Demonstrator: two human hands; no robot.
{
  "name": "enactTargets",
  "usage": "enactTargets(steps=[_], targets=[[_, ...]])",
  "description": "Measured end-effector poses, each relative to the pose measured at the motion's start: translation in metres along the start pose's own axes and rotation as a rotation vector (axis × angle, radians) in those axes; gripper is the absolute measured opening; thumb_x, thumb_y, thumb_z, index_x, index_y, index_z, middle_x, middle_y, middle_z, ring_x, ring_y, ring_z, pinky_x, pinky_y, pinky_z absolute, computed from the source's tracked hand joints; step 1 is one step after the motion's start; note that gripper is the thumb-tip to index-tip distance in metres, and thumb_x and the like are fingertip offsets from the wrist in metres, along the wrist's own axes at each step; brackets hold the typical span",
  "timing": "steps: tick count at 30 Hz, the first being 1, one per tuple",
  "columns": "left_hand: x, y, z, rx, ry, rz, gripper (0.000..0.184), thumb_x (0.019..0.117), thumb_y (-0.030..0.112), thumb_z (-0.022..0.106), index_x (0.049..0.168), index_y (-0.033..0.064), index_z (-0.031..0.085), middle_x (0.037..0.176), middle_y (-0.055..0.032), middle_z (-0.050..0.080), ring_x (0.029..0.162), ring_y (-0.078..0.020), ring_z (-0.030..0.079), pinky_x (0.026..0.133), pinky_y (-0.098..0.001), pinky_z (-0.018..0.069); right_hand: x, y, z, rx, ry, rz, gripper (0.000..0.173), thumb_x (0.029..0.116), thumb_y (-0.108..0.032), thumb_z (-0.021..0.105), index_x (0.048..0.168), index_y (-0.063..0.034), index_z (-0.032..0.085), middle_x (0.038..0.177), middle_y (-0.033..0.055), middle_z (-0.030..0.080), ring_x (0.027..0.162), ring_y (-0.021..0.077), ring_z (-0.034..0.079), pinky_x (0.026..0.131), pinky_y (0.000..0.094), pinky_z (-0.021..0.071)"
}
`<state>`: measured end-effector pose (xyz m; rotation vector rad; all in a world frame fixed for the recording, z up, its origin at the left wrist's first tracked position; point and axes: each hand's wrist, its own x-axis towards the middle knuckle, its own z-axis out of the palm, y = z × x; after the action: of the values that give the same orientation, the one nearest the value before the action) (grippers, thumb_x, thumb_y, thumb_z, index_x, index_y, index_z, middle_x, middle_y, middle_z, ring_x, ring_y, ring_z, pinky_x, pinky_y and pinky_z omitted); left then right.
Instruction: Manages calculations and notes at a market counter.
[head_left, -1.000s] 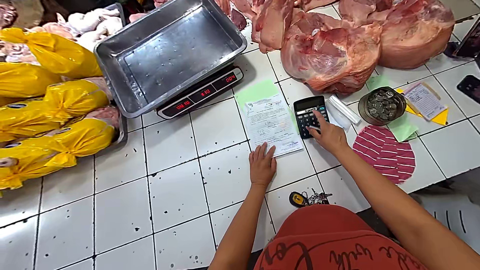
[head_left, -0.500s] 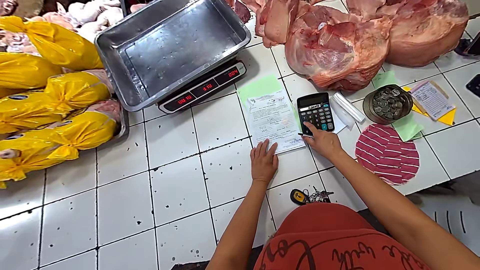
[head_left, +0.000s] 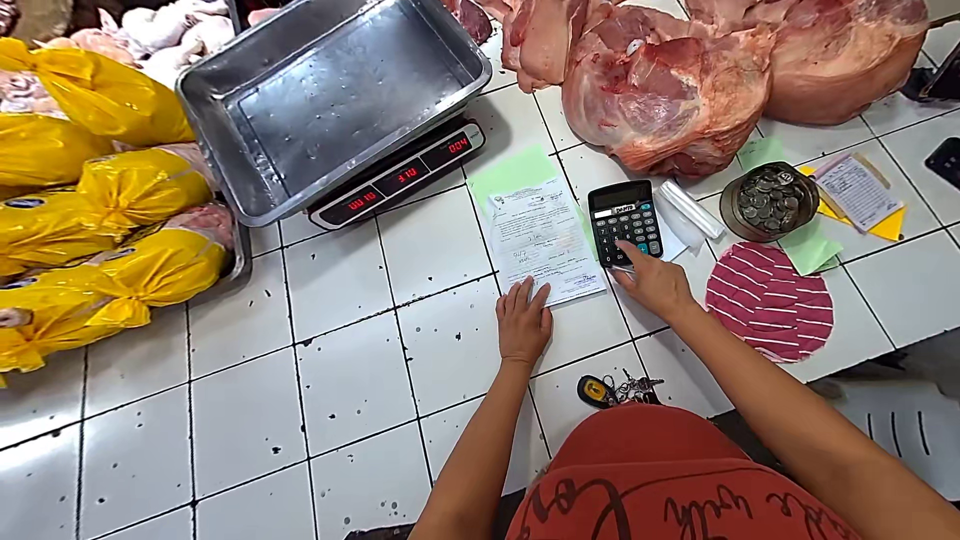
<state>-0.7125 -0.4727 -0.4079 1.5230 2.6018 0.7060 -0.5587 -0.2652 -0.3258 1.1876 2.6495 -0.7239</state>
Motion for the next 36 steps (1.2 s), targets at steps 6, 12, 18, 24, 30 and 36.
enactTargets(steps=[6,12,18,24,30,36], targets=[[0.001,0.0,0.0,0.003,0.008,0.007,0.042,0.0948,0.019,0.049,0.128,0.0187,0.073,0.141,-0.0169,0.063,0.13,-0.0428,0.058,0.109,-0.0623,0.037,0.032,-0.016,-0.001,-0.025,-0.103,0.037,0.061,0.1052,-0.049,0.052,0.158,-0.021,0.041,0.106,0.0214,0.073,0.098,0.0435,0.07,0.083,0.061,0.0529],[0.002,-0.001,-0.002,0.0,0.01,0.01,0.042,0.0941,0.018,0.049,0.128,0.0183,0.073,0.14,-0.0171,0.063,0.129,-0.0426,0.058,0.108,-0.0622,0.0374,0.013,0.014,-0.009,0.032,0.129,0.089,0.06,0.1036,-0.043,0.058,0.156,-0.016,0.043,0.102,0.0239,0.073,0.09,0.0471,0.071,0.076,0.0635,0.0526],[0.003,0.003,-0.003,-0.04,-0.02,-0.018,0.04,0.0952,0.017,0.052,0.13,0.0193,0.072,0.142,-0.0164,0.062,0.132,-0.0428,0.057,0.109,-0.0645,0.0369,0.016,0.027,-0.007,-0.017,0.051,0.125,0.059,0.105,-0.048,0.052,0.153,-0.0151,0.047,0.108,0.0271,0.072,0.098,0.051,0.069,0.083,0.0684,0.0498],[0.001,0.003,-0.007,-0.054,-0.029,-0.026,0.041,0.0948,0.016,0.053,0.131,0.0197,0.072,0.143,-0.0155,0.062,0.133,-0.0415,0.056,0.11,-0.0628,0.0373,0.016,0.02,-0.009,-0.019,0.044,0.12,0.061,0.1055,-0.05,0.05,0.152,-0.0109,0.048,0.112,0.0309,0.07,0.102,0.0539,0.068,0.085,0.0706,0.0478],[0.003,0.006,-0.008,-0.053,-0.018,-0.024,0.041,0.094,0.015,0.053,0.13,0.0197,0.072,0.142,-0.0154,0.062,0.132,-0.0415,0.057,0.109,-0.0622,0.0374,0.017,0.015,-0.012,-0.029,0.012,0.147,0.058,0.107,-0.045,0.049,0.153,-0.0094,0.047,0.112,0.0309,0.07,0.104,0.0531,0.067,0.087,0.0677,0.0482],[0.003,0.007,-0.009,-0.056,-0.015,-0.025,0.041,0.0941,0.016,0.053,0.13,0.0188,0.073,0.142,-0.0166,0.062,0.132,-0.0424,0.057,0.109,-0.064,0.0364,0.003,0.006,-0.016,0.033,-0.044,0.091,0.059,0.1063,-0.041,0.052,0.155,-0.009,0.043,0.116,0.0313,0.069,0.105,0.053,0.067,0.089,0.069,0.0477]])
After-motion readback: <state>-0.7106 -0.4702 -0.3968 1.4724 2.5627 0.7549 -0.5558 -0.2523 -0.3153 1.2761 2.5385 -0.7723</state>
